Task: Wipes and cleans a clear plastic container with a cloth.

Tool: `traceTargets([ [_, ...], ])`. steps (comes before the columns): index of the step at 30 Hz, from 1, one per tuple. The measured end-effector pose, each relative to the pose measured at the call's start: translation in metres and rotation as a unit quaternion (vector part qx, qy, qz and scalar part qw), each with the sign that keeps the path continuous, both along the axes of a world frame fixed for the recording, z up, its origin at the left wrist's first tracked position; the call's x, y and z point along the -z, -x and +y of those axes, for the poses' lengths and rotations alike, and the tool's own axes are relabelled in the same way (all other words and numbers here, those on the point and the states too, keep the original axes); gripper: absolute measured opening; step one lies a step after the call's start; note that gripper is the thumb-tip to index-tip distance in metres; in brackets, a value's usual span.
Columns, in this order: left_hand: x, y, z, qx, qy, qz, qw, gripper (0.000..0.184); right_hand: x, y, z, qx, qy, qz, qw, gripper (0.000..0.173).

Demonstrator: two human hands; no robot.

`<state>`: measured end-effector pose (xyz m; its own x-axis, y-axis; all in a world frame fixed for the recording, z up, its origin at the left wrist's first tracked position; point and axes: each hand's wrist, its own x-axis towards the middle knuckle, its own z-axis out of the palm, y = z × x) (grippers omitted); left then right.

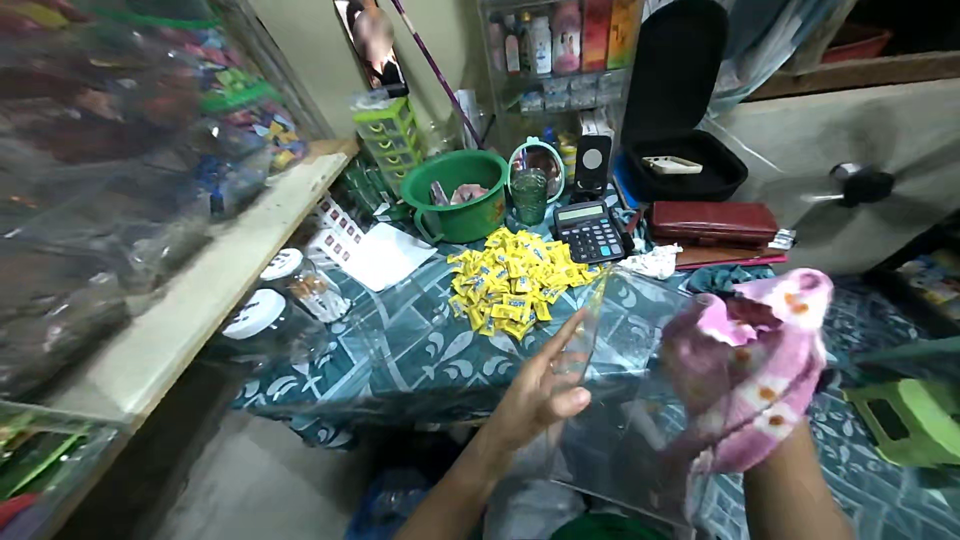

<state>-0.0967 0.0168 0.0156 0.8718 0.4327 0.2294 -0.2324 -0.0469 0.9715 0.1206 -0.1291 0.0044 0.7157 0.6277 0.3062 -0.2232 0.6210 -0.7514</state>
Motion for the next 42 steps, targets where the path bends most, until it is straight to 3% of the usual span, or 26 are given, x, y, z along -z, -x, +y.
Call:
traceTargets([
  [2,0.005,0.001,0.004,-0.001,0.049,-0.050,0.998,0.121,-0.007,0.005,0.004,-0.036,0.106,0.003,0.994,0.042],
  [5,0.008,0.000,0.013,0.056,0.106,-0.095,0.988,0.122,0.010,0.005,0.022,-0.173,0.177,0.050,0.968,0.035],
  [8,0.007,0.003,0.014,0.115,0.071,-0.077,0.988,0.115,0.016,-0.011,0.040,-0.266,0.157,0.044,0.950,0.031],
  [12,0.008,0.010,0.008,0.126,-0.006,-0.038,0.991,0.114,-0.030,-0.034,0.040,-0.250,0.069,0.020,0.966,0.039],
  [15,0.014,0.013,0.007,0.075,0.020,-0.013,0.997,0.112,-0.062,-0.032,0.029,-0.167,0.113,-0.123,0.972,0.036],
  [17,0.016,0.014,0.008,0.058,0.014,-0.010,0.998,0.110,-0.068,-0.027,0.025,-0.122,0.181,-0.268,0.938,0.040],
  [19,0.017,0.016,0.011,0.058,-0.026,-0.009,0.998,0.110,-0.068,-0.031,0.023,-0.153,0.178,-0.363,0.902,0.043],
  [23,0.019,0.020,0.018,0.092,-0.077,-0.035,0.992,0.110,-0.061,-0.030,0.022,-0.182,0.182,-0.287,0.922,0.037],
  [25,0.018,0.018,0.015,0.098,-0.088,-0.038,0.991,0.110,-0.047,-0.021,0.026,-0.204,0.197,-0.292,0.913,0.035],
  [28,0.016,0.016,0.006,0.106,-0.105,-0.059,0.987,0.114,-0.014,-0.009,0.046,-0.413,0.129,-0.236,0.870,0.070],
  [31,0.010,0.018,0.000,0.121,-0.103,-0.077,0.984,0.115,0.003,0.014,0.050,-0.396,0.156,-0.248,0.870,0.065],
  [34,0.005,0.024,0.003,0.124,-0.097,-0.080,0.984,0.116,-0.005,0.024,0.036,-0.357,0.265,-0.181,0.877,0.032],
  [35,0.005,0.026,0.005,0.125,-0.096,-0.083,0.984,0.114,-0.011,0.022,0.033,-0.387,0.263,-0.153,0.871,0.032],
  [38,0.009,0.033,0.011,0.120,-0.109,-0.065,0.985,0.109,-0.010,-0.008,0.025,-0.464,0.209,-0.142,0.849,0.055],
  [42,0.014,0.037,0.014,0.128,-0.101,-0.043,0.986,0.107,-0.016,-0.037,0.006,-0.365,0.179,-0.192,0.893,0.038],
])
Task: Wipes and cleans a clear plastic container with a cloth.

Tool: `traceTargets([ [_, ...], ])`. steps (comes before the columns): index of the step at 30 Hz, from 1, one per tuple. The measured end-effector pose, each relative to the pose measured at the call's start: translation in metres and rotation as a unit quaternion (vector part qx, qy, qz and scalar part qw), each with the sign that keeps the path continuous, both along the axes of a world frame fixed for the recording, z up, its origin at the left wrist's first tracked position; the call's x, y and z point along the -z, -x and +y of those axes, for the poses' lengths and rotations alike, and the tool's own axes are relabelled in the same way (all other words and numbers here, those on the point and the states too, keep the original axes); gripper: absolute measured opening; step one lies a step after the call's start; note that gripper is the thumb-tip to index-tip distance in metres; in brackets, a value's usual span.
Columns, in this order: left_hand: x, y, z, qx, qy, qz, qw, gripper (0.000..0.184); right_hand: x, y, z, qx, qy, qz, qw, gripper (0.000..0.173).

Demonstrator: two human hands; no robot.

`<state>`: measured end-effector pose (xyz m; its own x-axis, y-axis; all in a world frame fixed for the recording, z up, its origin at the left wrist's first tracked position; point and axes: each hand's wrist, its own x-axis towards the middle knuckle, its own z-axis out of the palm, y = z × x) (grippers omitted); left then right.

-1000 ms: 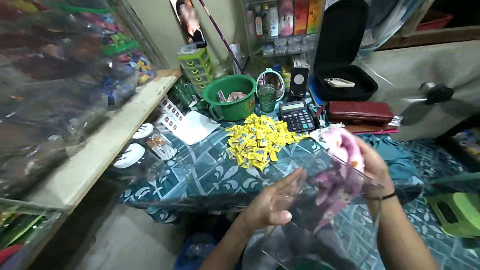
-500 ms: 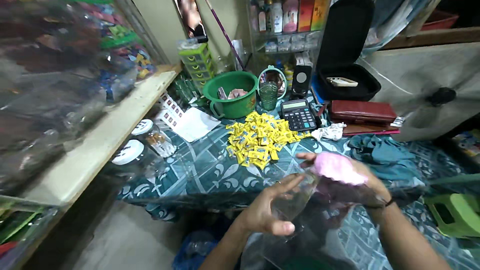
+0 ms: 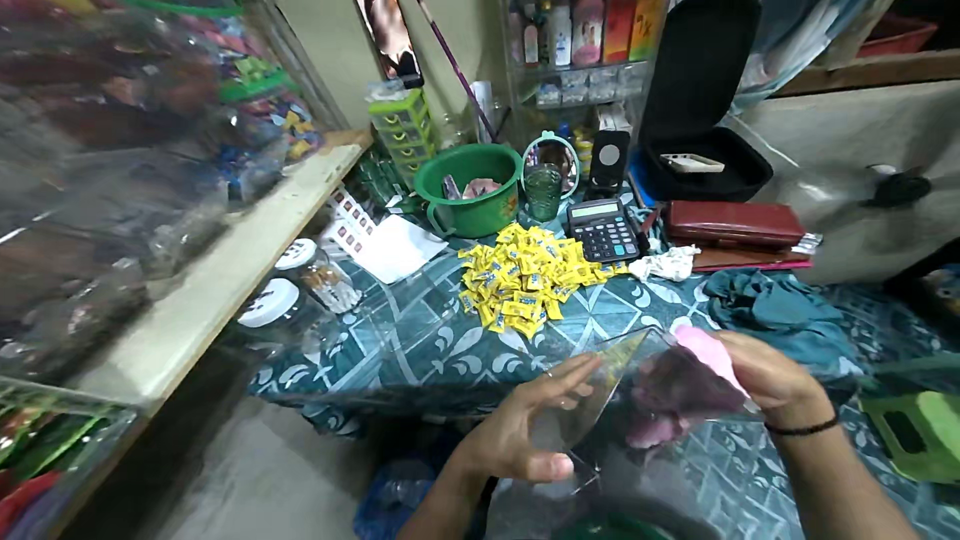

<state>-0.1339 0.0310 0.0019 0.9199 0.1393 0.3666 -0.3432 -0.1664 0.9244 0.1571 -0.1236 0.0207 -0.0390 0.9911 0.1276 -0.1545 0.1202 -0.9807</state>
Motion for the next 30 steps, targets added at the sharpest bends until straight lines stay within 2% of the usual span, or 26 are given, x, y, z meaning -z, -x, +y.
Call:
traceTargets([
  [2,0.001,-0.002,0.000,0.007,0.003,0.006,1.000,0.108,-0.010,-0.003,-0.004,0.034,0.009,0.029,0.999,0.037],
  [4,0.002,-0.005,-0.002,0.014,0.012,0.000,1.000,0.110,-0.016,-0.003,-0.002,0.014,0.049,0.033,0.998,0.041],
  [5,0.001,-0.007,-0.003,0.015,0.017,-0.003,1.000,0.111,-0.016,-0.001,0.000,0.006,0.074,0.000,0.997,0.043],
  [8,-0.003,-0.011,-0.006,0.014,0.006,-0.006,1.000,0.113,-0.018,0.008,0.003,0.010,0.113,-0.101,0.988,0.033],
  [12,-0.003,-0.009,-0.005,0.011,-0.006,-0.010,1.000,0.110,-0.023,0.006,0.006,0.028,0.119,-0.044,0.991,0.039],
  [20,-0.003,-0.004,-0.006,0.010,-0.003,-0.015,1.000,0.114,-0.014,0.000,0.028,-0.050,0.179,-0.015,0.982,0.037],
  [22,-0.003,0.000,-0.004,0.011,0.001,-0.015,1.000,0.113,-0.016,-0.016,0.032,-0.036,0.159,-0.018,0.986,0.037],
  [26,0.003,0.009,-0.004,-0.050,0.014,0.009,0.999,0.106,-0.062,-0.040,0.018,0.052,0.084,-0.047,0.994,0.042],
  [28,0.005,0.007,-0.006,-0.119,0.037,0.023,0.992,0.106,-0.082,-0.031,0.001,0.076,0.026,-0.115,0.990,0.043],
  [30,0.008,0.000,-0.007,-0.179,0.080,0.025,0.980,0.108,-0.091,-0.013,-0.011,0.035,-0.038,-0.190,0.980,0.046],
])
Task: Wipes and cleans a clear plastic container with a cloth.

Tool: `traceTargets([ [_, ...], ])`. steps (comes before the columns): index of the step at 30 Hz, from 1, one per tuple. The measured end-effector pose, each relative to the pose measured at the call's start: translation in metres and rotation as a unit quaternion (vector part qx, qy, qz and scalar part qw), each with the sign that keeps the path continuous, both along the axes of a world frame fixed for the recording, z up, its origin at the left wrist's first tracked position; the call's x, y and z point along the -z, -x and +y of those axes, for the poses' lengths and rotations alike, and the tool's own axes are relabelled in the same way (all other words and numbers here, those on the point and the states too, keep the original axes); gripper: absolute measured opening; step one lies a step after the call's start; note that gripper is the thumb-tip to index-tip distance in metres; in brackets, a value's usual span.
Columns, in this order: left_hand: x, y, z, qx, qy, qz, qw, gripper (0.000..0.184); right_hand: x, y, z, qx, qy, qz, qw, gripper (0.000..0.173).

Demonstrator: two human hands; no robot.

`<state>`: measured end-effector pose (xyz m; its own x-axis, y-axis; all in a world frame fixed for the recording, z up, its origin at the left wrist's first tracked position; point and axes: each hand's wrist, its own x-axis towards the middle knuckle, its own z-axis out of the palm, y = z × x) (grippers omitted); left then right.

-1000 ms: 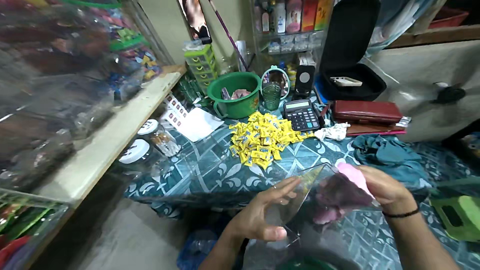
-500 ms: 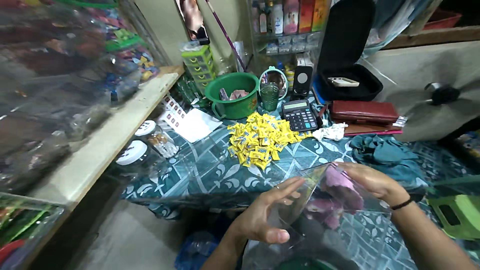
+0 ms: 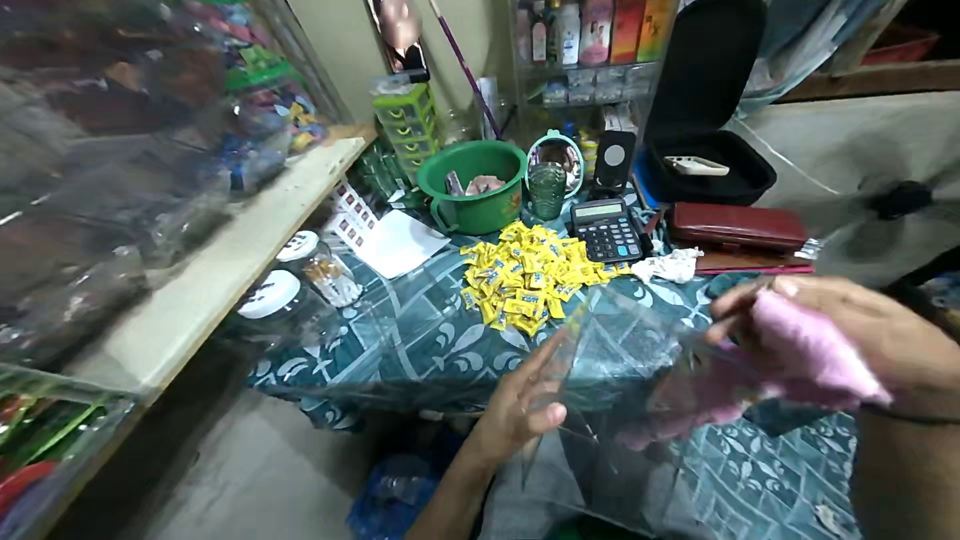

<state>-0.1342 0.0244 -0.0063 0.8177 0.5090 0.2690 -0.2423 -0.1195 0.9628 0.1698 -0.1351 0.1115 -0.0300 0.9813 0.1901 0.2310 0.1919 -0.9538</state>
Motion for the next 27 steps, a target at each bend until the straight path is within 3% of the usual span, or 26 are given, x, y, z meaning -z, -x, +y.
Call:
traceTargets([
  [1,0.001,-0.004,0.000,-0.018,0.024,-0.009,0.999,0.108,0.000,0.006,-0.003,-0.027,-0.024,-0.031,0.999,0.047],
  [3,0.001,-0.009,0.000,-0.032,0.068,-0.024,0.997,0.110,-0.005,0.019,-0.005,0.048,-0.072,-0.053,0.995,0.042],
  [5,0.003,-0.014,-0.001,-0.036,0.090,-0.035,0.995,0.111,-0.019,0.029,-0.001,0.157,-0.112,0.036,0.981,0.035],
  [7,0.002,-0.018,-0.006,-0.040,0.108,-0.036,0.993,0.110,-0.028,0.036,0.010,0.194,-0.171,0.117,0.959,0.035],
  [8,0.002,-0.020,-0.008,-0.041,0.108,-0.036,0.993,0.109,-0.029,0.043,0.017,0.198,-0.203,0.107,0.953,0.036],
  [9,0.001,-0.021,-0.011,-0.041,0.099,-0.037,0.994,0.109,-0.027,0.052,0.027,0.198,-0.226,0.053,0.952,0.037],
  [11,0.001,-0.021,-0.013,-0.041,0.041,-0.043,0.997,0.109,-0.012,0.069,0.048,0.181,-0.241,-0.149,0.942,0.044],
  [13,0.006,-0.017,-0.016,-0.065,-0.027,-0.056,0.996,0.104,0.016,0.079,0.067,0.127,-0.234,-0.362,0.893,0.045],
  [15,0.013,-0.013,-0.015,-0.094,-0.059,-0.069,0.992,0.100,0.036,0.081,0.072,0.089,-0.210,-0.455,0.861,0.049],
  [20,0.014,-0.010,-0.006,-0.116,-0.070,-0.098,0.986,0.075,0.056,0.079,0.064,0.040,-0.254,-0.445,0.858,0.051],
  [24,0.016,-0.009,-0.003,-0.101,-0.098,-0.081,0.987,0.101,0.049,0.059,0.069,0.059,-0.215,-0.405,0.887,0.050],
  [27,0.019,-0.012,-0.002,-0.099,-0.106,-0.083,0.986,0.101,0.047,0.069,0.073,0.120,-0.195,-0.407,0.884,0.051],
])
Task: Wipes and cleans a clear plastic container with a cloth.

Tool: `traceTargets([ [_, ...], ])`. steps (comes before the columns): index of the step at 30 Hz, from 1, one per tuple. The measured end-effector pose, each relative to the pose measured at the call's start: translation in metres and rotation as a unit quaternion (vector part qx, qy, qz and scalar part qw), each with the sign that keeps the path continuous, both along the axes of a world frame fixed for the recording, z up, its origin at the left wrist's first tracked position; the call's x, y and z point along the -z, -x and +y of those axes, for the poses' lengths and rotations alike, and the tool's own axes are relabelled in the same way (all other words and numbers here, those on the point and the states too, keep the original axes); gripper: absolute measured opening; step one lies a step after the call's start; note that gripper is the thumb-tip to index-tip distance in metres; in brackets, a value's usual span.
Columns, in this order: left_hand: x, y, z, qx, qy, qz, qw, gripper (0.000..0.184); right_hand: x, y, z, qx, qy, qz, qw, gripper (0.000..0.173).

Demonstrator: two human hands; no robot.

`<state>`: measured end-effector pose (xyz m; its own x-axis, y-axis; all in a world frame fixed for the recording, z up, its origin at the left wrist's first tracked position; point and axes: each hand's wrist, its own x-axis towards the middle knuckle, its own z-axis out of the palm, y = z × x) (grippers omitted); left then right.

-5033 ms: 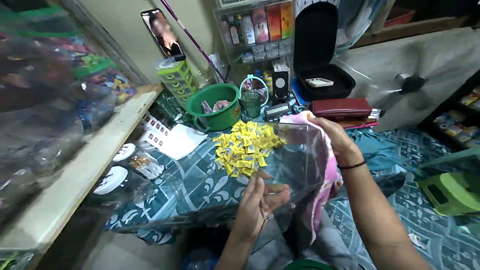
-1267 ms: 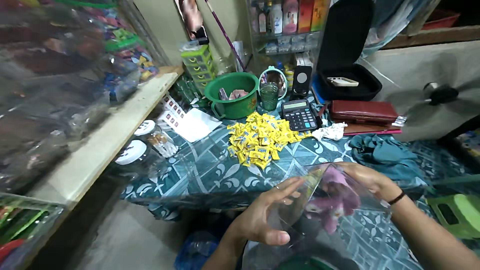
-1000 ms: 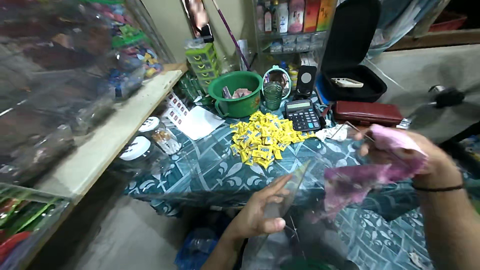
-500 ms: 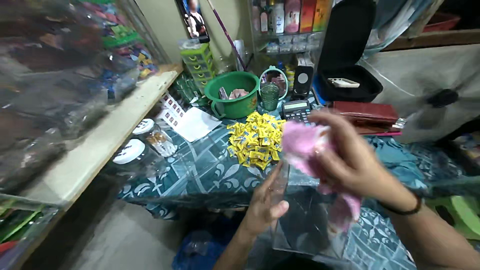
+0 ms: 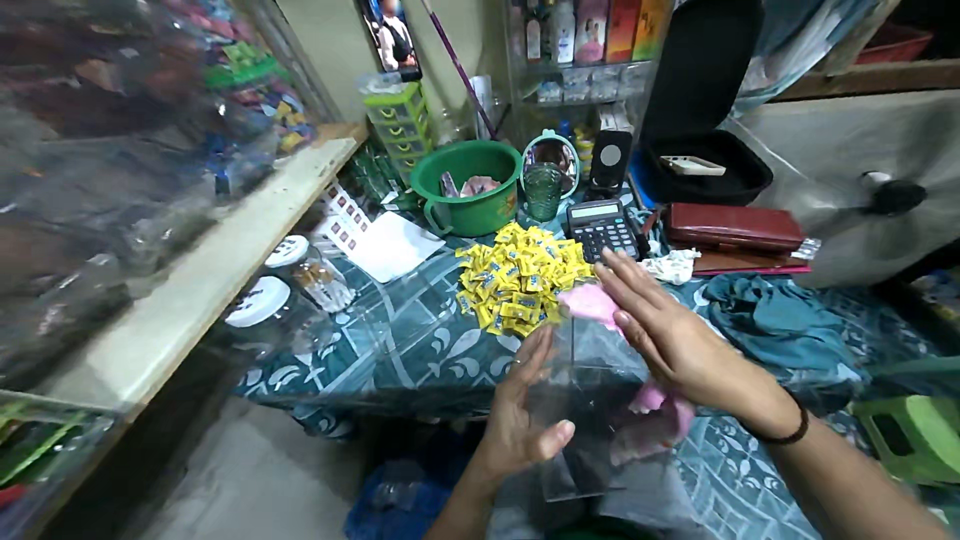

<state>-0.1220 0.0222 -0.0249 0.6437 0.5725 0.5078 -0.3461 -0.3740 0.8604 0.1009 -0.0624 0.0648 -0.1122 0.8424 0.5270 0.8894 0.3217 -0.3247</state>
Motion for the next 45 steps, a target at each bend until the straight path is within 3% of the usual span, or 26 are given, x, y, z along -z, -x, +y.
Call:
traceTargets([
  [2,0.000,-0.003,-0.005,-0.009,-0.007,0.005,1.000,0.097,-0.001,0.014,0.004,0.026,-0.018,-0.010,0.999,0.052],
  [6,0.003,-0.002,-0.014,-0.047,0.003,-0.014,0.999,0.086,0.001,0.034,0.006,-0.045,-0.092,-0.052,0.993,0.047],
  [10,-0.003,0.009,-0.008,-0.056,-0.003,-0.024,0.998,0.101,0.013,0.008,-0.007,0.008,-0.040,-0.021,0.999,0.050],
  [13,-0.002,0.011,-0.002,-0.045,0.012,-0.043,0.998,0.103,0.019,-0.011,-0.021,0.108,-0.029,0.066,0.992,0.047],
  [16,0.000,0.009,0.000,0.023,0.055,-0.064,0.996,0.095,0.021,-0.018,-0.025,0.169,-0.077,0.198,0.963,0.031],
  [20,-0.003,0.000,-0.004,0.048,0.077,-0.070,0.993,0.092,0.019,-0.018,-0.019,0.059,-0.051,0.467,0.881,0.040],
  [23,0.003,-0.006,-0.006,0.026,0.148,-0.084,0.985,0.111,0.064,-0.005,-0.010,0.097,-0.075,0.538,0.834,0.043],
  [24,0.003,-0.004,-0.005,0.005,0.174,-0.088,0.981,0.117,0.088,0.004,-0.015,0.138,-0.089,0.515,0.841,0.041],
  [26,-0.001,0.004,-0.003,-0.031,0.215,-0.095,0.972,0.125,0.143,0.024,-0.039,0.153,-0.094,0.386,0.905,0.038],
  [28,-0.004,0.014,-0.001,-0.042,0.242,-0.105,0.964,0.124,0.200,0.042,-0.064,0.066,-0.022,0.217,0.974,0.030],
  [29,-0.004,0.019,0.000,-0.033,0.246,-0.110,0.962,0.124,0.228,0.048,-0.070,0.030,0.042,0.143,0.988,0.026],
  [30,-0.004,0.023,-0.001,-0.027,0.251,-0.114,0.961,0.125,0.255,0.052,-0.071,0.021,0.139,0.096,0.985,0.028],
  [32,-0.003,0.025,-0.004,-0.022,0.266,-0.116,0.957,0.126,0.293,0.050,-0.057,0.053,0.367,0.068,0.926,0.048],
  [34,0.003,0.029,-0.009,-0.007,0.265,-0.120,0.957,0.119,0.314,0.041,-0.041,0.075,0.441,0.064,0.892,0.058],
  [36,0.008,0.039,-0.012,0.000,0.243,-0.113,0.963,0.115,0.294,0.042,-0.033,0.080,0.456,0.097,0.881,0.057],
  [38,0.014,0.059,-0.011,0.004,0.216,-0.094,0.972,0.108,0.260,0.041,-0.039,0.062,0.437,0.207,0.873,0.052],
  [42,0.027,0.091,-0.005,0.060,0.164,-0.040,0.984,0.098,0.155,0.020,-0.087,0.064,0.215,0.406,0.886,0.035],
  [45,0.033,0.081,-0.014,0.120,0.161,-0.021,0.979,0.096,0.105,-0.002,-0.094,0.040,0.036,0.499,0.865,0.056],
])
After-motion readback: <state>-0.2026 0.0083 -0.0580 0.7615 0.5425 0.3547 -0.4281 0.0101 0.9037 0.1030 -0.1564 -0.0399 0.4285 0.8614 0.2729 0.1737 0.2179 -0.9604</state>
